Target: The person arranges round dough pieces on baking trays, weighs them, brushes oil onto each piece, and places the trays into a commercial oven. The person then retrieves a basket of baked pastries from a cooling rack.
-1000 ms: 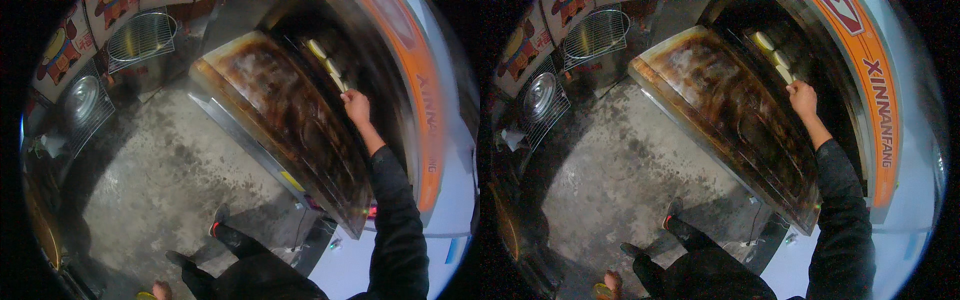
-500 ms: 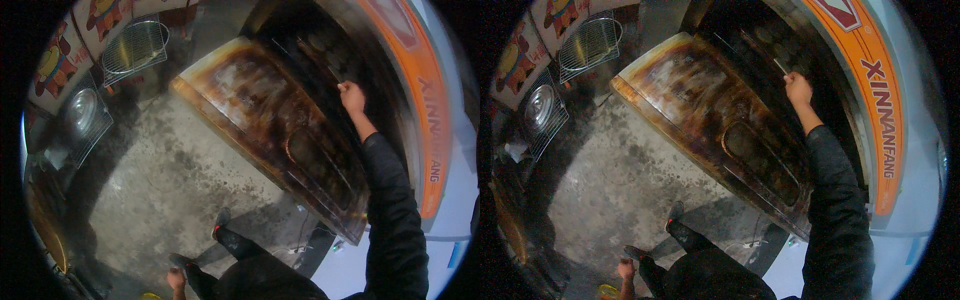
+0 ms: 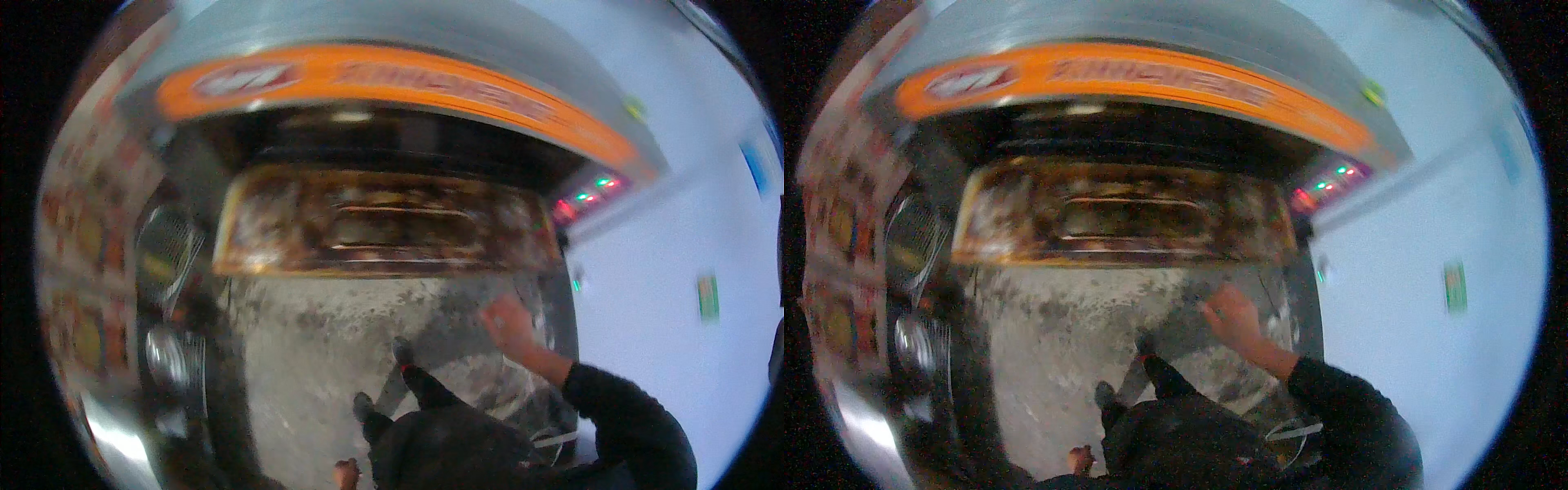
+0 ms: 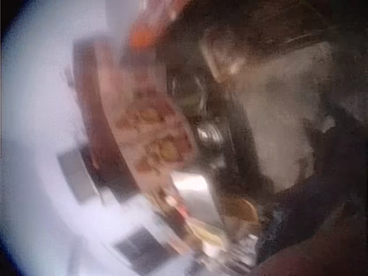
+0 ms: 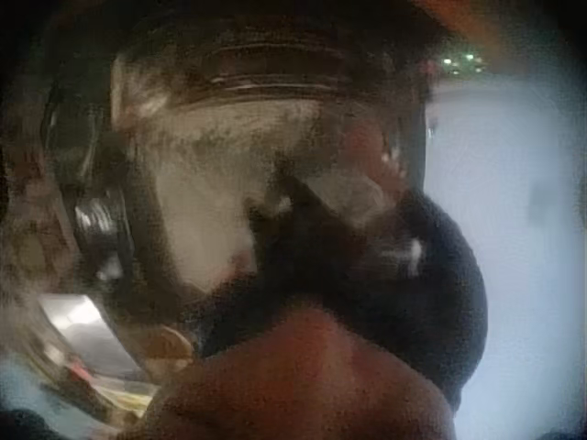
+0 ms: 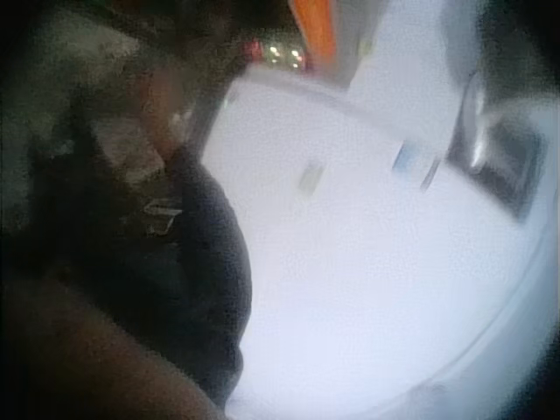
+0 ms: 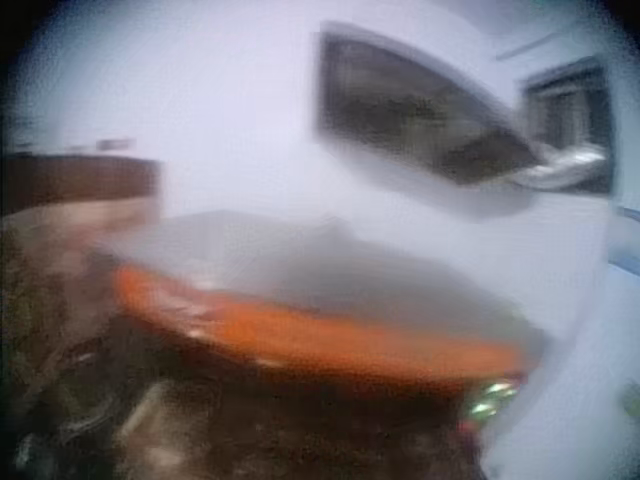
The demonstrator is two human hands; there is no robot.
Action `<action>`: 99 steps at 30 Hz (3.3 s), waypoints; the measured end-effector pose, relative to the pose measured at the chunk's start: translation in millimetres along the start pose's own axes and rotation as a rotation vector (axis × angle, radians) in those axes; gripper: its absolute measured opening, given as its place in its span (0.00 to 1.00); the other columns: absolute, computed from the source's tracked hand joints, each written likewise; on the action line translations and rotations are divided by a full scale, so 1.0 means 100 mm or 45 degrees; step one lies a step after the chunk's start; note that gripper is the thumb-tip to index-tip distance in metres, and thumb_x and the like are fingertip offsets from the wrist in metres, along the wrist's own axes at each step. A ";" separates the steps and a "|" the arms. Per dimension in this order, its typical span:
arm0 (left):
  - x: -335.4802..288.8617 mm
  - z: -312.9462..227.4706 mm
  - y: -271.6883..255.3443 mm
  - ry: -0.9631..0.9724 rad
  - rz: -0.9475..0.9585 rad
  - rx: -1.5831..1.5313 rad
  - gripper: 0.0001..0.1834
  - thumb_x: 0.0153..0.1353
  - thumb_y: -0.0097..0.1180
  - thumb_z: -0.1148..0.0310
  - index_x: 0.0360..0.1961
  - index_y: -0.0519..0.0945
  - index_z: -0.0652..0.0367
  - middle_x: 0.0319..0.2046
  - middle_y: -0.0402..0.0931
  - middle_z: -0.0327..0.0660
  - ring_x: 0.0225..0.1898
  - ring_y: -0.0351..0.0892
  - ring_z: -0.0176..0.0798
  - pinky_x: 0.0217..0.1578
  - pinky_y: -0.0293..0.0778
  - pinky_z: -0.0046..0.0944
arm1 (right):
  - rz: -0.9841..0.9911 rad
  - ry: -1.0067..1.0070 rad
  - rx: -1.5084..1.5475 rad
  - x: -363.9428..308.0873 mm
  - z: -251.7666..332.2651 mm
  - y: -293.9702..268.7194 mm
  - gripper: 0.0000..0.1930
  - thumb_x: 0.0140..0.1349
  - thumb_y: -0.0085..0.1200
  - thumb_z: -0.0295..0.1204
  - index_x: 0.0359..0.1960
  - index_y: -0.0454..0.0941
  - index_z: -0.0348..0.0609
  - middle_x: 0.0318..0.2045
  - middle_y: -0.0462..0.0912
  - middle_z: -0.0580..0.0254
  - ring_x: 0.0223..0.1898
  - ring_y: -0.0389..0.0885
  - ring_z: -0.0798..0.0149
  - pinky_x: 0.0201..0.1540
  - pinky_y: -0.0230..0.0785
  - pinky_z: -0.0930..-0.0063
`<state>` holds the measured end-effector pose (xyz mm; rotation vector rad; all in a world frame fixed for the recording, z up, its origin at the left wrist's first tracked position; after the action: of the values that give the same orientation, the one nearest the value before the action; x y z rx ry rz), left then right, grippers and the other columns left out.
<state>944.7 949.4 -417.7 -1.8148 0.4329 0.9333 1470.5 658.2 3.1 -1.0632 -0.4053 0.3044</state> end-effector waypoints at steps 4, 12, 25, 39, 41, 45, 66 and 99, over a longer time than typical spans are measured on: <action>0.54 0.07 -0.99 0.200 -0.023 0.146 0.18 0.63 0.58 0.56 0.30 0.82 0.63 0.33 0.84 0.50 0.37 0.85 0.52 0.37 0.81 0.54 | 0.495 1.094 -0.390 -3.86 -1.09 -0.10 0.10 0.65 0.58 0.38 0.36 0.83 0.45 0.36 0.83 0.55 0.46 0.81 0.47 0.42 0.75 0.54; 1.37 -1.95 -2.61 0.749 -0.190 1.074 0.19 0.66 0.57 0.54 0.35 0.82 0.62 0.30 0.82 0.48 0.35 0.83 0.50 0.37 0.79 0.49 | 0.528 2.343 0.425 -8.95 1.45 0.76 0.15 0.55 0.57 0.39 0.41 0.85 0.48 0.41 0.87 0.50 0.45 0.86 0.43 0.43 0.78 0.49; -3.39 -9.74 2.68 2.235 0.439 0.314 0.16 0.65 0.60 0.61 0.47 0.83 0.61 0.43 0.82 0.49 0.44 0.82 0.51 0.47 0.77 0.47 | -1.935 3.415 0.390 -12.01 2.35 0.67 0.24 0.71 0.53 0.49 0.45 0.79 0.36 0.41 0.83 0.43 0.45 0.83 0.44 0.46 0.73 0.53; -4.90 -10.29 5.12 2.393 0.484 0.268 0.12 0.62 0.64 0.67 0.37 0.84 0.67 0.34 0.81 0.49 0.36 0.82 0.50 0.42 0.76 0.46 | -2.131 3.570 -0.339 -12.79 1.76 0.40 0.25 0.75 0.51 0.45 0.36 0.79 0.26 0.29 0.81 0.35 0.32 0.80 0.39 0.39 0.69 0.51; -4.78 -10.21 4.91 2.359 0.488 0.199 0.11 0.62 0.64 0.67 0.35 0.84 0.67 0.33 0.80 0.48 0.36 0.81 0.50 0.42 0.75 0.45 | -2.205 3.465 -0.346 -12.78 1.76 0.33 0.25 0.75 0.50 0.44 0.37 0.79 0.27 0.29 0.81 0.38 0.30 0.78 0.43 0.37 0.68 0.52; -4.35 -10.10 4.07 2.247 0.409 0.076 0.10 0.62 0.63 0.67 0.35 0.83 0.66 0.33 0.79 0.47 0.37 0.80 0.49 0.43 0.75 0.45 | -2.159 3.292 -0.352 -12.59 1.64 -0.13 0.23 0.75 0.50 0.42 0.36 0.78 0.28 0.25 0.78 0.46 0.27 0.72 0.56 0.35 0.66 0.57; -0.62 -7.41 -3.05 1.304 -0.681 -0.441 0.14 0.61 0.63 0.61 0.40 0.86 0.61 0.39 0.83 0.50 0.41 0.83 0.55 0.46 0.77 0.49 | -1.445 2.151 0.228 -8.76 -0.98 -1.16 0.23 0.77 0.50 0.43 0.39 0.79 0.28 0.29 0.80 0.54 0.30 0.71 0.60 0.35 0.66 0.59; 3.02 -5.08 -8.13 0.695 -1.343 -0.225 0.10 0.61 0.62 0.66 0.38 0.86 0.61 0.41 0.83 0.58 0.52 0.78 0.63 0.52 0.74 0.60 | -0.713 1.664 0.937 -1.96 -2.54 -0.05 0.18 0.77 0.52 0.43 0.42 0.73 0.37 0.32 0.73 0.60 0.28 0.66 0.64 0.30 0.62 0.60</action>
<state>1875.8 879.4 -46.4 -2.0573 -0.3092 -0.2644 1414.2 373.6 -134.0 -0.2299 0.5721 -0.7043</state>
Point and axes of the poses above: each hand's wrist, its own x-axis towards the middle knuckle, its own y-axis out of the palm, z = x × y, the point moved 8 cm from there along x, towards the middle knuckle
